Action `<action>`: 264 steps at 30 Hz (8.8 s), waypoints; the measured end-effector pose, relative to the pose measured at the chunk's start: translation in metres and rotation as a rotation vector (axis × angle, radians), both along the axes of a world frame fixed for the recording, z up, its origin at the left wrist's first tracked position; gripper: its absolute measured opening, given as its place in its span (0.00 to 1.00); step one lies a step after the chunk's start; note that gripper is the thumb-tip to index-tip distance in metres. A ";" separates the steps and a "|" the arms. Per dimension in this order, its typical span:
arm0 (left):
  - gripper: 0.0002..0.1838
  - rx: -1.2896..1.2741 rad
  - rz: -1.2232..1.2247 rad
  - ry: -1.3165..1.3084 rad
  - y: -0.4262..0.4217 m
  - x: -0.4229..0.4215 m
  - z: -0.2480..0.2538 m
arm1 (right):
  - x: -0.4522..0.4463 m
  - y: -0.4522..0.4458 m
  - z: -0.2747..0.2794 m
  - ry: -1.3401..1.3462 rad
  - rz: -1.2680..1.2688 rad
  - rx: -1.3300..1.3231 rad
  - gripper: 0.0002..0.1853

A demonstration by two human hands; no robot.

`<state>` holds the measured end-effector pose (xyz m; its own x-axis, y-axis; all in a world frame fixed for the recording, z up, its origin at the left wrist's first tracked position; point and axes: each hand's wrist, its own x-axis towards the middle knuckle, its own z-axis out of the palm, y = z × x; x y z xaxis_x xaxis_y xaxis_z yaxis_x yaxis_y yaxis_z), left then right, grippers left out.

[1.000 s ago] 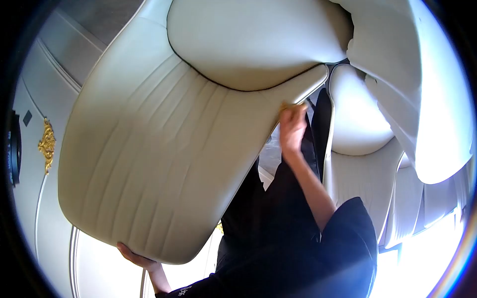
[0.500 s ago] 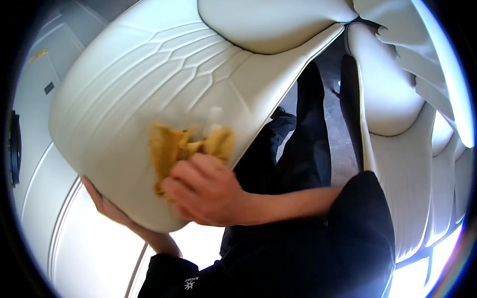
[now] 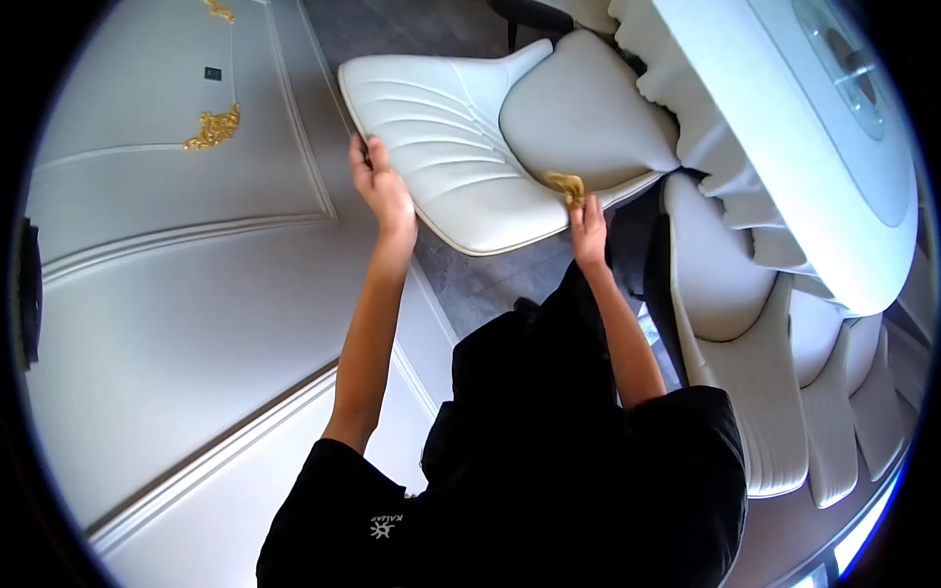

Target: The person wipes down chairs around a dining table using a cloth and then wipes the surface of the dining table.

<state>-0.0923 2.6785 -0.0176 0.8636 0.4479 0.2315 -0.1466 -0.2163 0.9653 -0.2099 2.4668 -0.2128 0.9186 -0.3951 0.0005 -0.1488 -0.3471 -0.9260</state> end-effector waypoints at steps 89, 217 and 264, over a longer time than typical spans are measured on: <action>0.32 0.083 0.527 0.553 -0.069 -0.094 0.036 | 0.276 0.115 -0.017 -0.055 0.546 -0.664 0.10; 0.32 1.168 -0.828 -0.077 -0.003 0.882 0.134 | 0.419 -0.181 0.105 0.496 -1.965 -0.216 0.18; 0.30 0.430 -0.456 0.615 0.047 0.787 0.081 | 0.917 -0.433 0.062 0.107 -0.768 -0.836 0.18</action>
